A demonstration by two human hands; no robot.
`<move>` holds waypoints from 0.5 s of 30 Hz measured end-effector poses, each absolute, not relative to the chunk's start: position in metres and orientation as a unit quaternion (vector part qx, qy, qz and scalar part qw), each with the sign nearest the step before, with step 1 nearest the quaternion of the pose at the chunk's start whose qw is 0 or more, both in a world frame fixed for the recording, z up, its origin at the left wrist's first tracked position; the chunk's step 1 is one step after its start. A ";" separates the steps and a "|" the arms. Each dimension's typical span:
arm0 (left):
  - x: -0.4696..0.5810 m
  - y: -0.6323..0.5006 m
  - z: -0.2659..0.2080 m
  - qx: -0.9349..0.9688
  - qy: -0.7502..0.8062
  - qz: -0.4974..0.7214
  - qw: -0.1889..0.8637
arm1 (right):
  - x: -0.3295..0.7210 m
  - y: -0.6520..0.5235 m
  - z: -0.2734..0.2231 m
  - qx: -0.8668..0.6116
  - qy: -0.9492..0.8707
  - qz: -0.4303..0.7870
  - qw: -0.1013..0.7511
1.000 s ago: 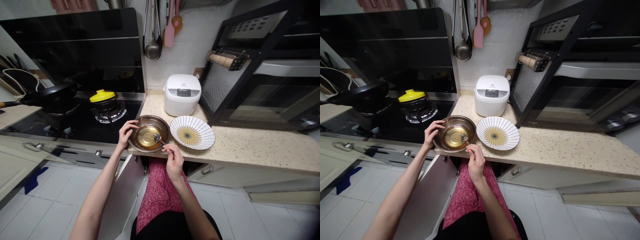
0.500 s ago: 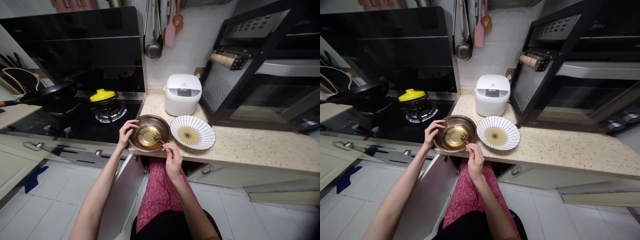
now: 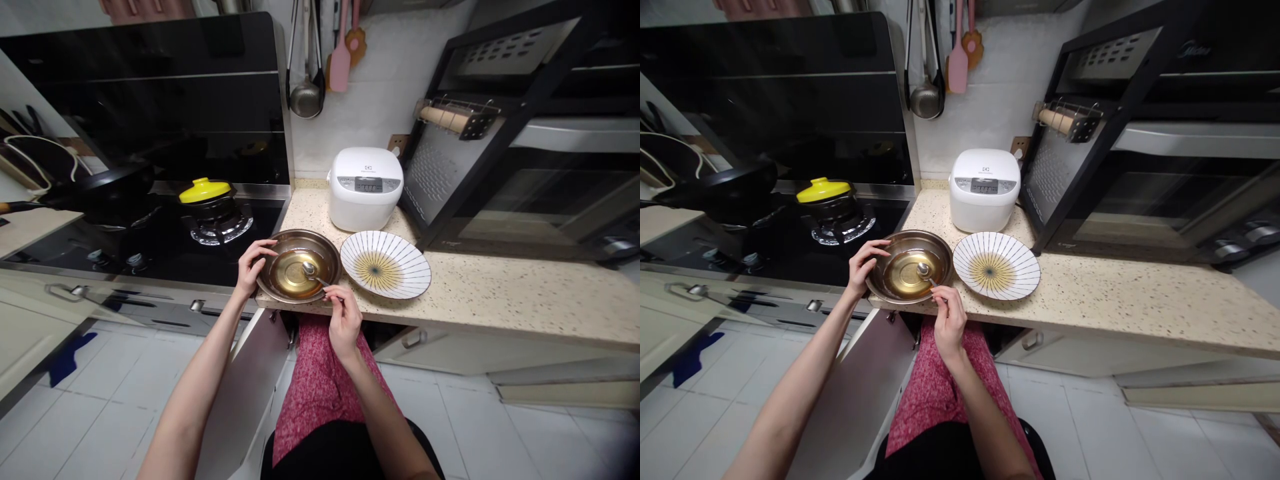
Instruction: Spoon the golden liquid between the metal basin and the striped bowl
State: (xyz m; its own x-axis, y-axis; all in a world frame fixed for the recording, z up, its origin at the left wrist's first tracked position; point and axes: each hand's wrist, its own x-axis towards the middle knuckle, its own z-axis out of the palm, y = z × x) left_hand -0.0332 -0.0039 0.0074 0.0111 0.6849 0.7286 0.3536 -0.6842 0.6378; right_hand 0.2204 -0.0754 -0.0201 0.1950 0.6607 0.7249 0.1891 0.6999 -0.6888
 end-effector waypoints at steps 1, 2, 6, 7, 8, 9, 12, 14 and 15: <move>-0.033 -0.004 0.007 0.697 0.374 0.596 0.138 | 0.220 -0.076 -0.022 -0.352 -0.605 0.177 0.692; -0.033 -0.004 0.007 0.697 0.376 0.595 0.138 | 0.219 -0.076 -0.023 -0.357 -0.599 0.185 0.692; -0.033 -0.004 0.008 0.697 0.373 0.596 0.140 | 0.216 -0.078 -0.030 -0.368 -0.576 0.214 0.698; -0.033 -0.004 0.008 0.697 0.373 0.596 0.140 | 0.216 -0.078 -0.031 -0.366 -0.571 0.218 0.702; -0.033 -0.004 0.008 0.697 0.374 0.596 0.140 | 0.215 -0.078 -0.031 -0.365 -0.568 0.219 0.705; -0.033 -0.004 0.008 0.696 0.376 0.595 0.140 | 0.215 -0.078 -0.032 -0.364 -0.564 0.218 0.708; -0.033 -0.004 0.008 0.694 0.383 0.594 0.139 | 0.216 -0.079 -0.031 -0.366 -0.559 0.207 0.714; -0.033 -0.004 0.008 0.694 0.382 0.594 0.139 | 0.217 -0.079 -0.031 -0.366 -0.558 0.200 0.718; -0.033 -0.005 0.008 0.695 0.381 0.594 0.139 | 0.218 -0.079 -0.030 -0.364 -0.557 0.198 0.719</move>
